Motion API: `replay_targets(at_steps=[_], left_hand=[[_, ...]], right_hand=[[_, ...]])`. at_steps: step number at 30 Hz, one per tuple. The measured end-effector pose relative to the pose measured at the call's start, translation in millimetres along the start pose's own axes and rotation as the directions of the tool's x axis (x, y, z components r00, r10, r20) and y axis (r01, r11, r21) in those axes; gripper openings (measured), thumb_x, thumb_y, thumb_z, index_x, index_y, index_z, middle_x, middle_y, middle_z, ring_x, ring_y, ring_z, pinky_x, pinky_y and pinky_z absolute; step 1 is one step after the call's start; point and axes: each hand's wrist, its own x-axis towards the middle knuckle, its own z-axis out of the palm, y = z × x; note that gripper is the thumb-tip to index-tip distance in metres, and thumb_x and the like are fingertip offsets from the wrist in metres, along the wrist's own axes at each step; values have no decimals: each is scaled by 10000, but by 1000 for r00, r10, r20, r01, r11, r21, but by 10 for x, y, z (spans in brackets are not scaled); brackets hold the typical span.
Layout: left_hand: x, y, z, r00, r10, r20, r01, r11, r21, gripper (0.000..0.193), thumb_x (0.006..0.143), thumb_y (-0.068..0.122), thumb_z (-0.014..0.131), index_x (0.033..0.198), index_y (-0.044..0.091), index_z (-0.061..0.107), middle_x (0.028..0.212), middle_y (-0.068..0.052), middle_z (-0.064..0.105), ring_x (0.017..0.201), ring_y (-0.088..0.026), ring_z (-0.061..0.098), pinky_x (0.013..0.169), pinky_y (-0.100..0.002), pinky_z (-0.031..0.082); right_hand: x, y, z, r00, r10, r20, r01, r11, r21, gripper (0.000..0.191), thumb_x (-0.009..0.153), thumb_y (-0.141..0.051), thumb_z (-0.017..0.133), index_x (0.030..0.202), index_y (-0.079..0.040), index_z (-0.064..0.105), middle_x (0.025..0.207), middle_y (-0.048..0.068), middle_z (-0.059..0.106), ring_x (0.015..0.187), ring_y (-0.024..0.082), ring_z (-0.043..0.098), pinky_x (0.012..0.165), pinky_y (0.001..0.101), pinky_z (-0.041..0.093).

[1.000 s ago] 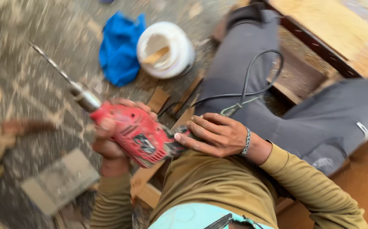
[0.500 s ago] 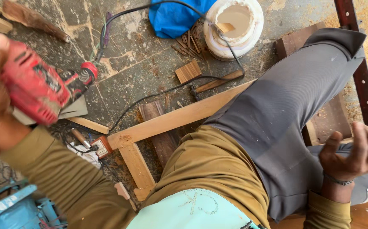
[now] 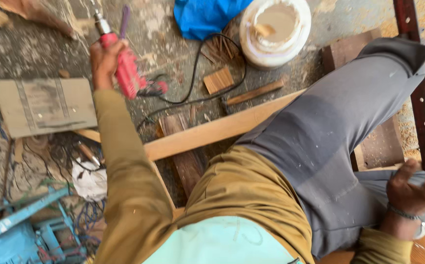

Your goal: The person is assembling wooden components by applying glue from a bottle and hammering small wooden strips into place.

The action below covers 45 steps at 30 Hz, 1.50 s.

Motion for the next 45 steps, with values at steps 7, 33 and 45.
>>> replay_targets(at_steps=[7, 33, 45], left_hand=[[123, -389, 524, 922, -330, 205, 334, 942, 13, 405, 804, 248, 804, 1154, 96, 669, 973, -57, 708, 843, -183, 665, 836, -371, 570], [-88, -808, 2023, 710, 695, 112, -619, 541, 568, 259, 833, -63, 660, 1069, 33, 706, 1120, -167, 703, 1095, -315, 653, 969, -433, 536], [-358, -357, 2536, 637, 2, 771, -716, 373, 590, 463, 1163, 492, 478, 1230, 95, 707, 1578, -214, 468, 1522, -359, 384, 1301, -583, 149]], right_hand=[[9, 0, 51, 983, 34, 180, -33, 999, -8, 396, 1121, 14, 657, 1489, 54, 516, 1154, 210, 672, 1066, 310, 684, 858, 367, 610], [-10, 85, 248, 958, 129, 256, -152, 986, 74, 465, 1052, 110, 669, 1489, 64, 519, 1125, 219, 707, 1050, 302, 740, 844, 357, 633], [-222, 289, 225, 918, 226, 325, -291, 942, 167, 290, 1160, 35, 679, 1435, 52, 588, 1162, 191, 734, 1089, 249, 752, 923, 322, 639]])
